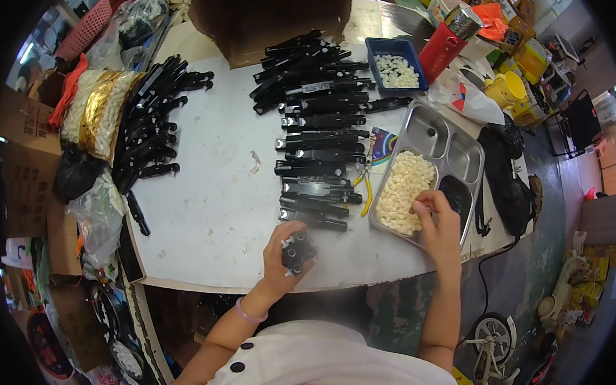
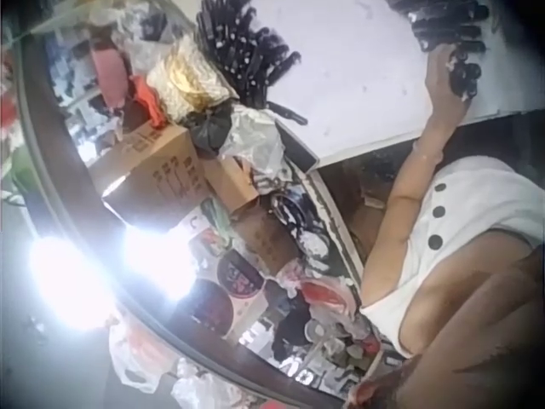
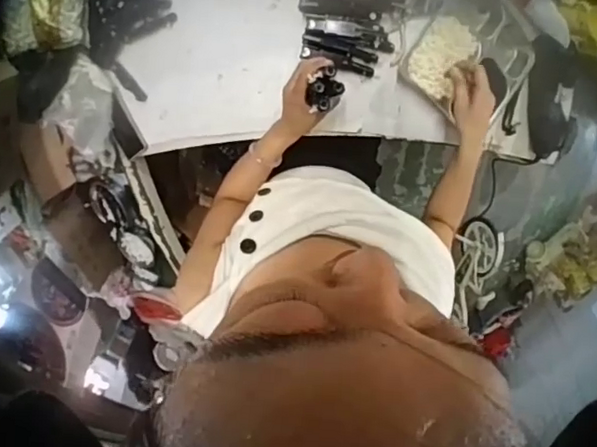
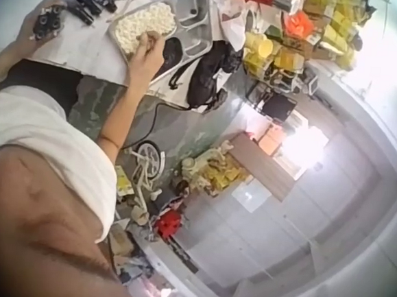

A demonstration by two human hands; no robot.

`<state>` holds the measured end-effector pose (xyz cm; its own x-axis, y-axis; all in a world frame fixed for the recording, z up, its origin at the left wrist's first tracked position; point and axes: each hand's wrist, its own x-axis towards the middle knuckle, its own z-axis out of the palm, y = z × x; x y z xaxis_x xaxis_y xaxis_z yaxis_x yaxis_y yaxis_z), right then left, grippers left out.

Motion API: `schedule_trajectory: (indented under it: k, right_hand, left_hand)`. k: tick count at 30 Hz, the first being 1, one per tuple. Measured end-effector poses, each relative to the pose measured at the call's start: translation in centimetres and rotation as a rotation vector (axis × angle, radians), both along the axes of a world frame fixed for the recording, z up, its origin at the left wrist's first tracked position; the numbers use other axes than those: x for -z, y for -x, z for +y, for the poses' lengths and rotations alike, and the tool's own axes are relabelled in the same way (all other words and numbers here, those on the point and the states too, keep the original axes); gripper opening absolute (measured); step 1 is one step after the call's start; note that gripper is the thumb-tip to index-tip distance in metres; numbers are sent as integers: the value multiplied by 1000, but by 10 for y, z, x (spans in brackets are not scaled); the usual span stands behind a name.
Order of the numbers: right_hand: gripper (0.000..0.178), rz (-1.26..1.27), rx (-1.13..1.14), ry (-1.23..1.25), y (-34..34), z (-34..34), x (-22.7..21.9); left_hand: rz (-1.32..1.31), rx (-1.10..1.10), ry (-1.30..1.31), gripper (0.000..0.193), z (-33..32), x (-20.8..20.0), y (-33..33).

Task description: Assembling small black plastic components by hand at a workbench.

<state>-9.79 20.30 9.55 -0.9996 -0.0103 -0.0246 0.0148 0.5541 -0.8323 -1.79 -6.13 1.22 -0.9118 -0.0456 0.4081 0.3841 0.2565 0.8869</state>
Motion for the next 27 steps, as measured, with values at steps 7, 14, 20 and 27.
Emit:
schedule_trajectory:
  k: [7, 14, 20, 27]
  right_hand:
    - [19, 21, -363, 293, -26, -41, -23]
    - [12, 295, -503, 61, -41, -96, -24]
    - [16, 472, -477, -92, -46, -111, -26]
    - [16, 586, -552, -222, -38, -117, -25]
  left_hand:
    - [66, 5, 1, 55, 1, 0, 3]
    - [-4, -32, -63, 57, 0, -4, 0]
    - [5, -40, -60, 55, 1, -3, 1]
    - [14, -43, -61, 55, 2, -2, 2]
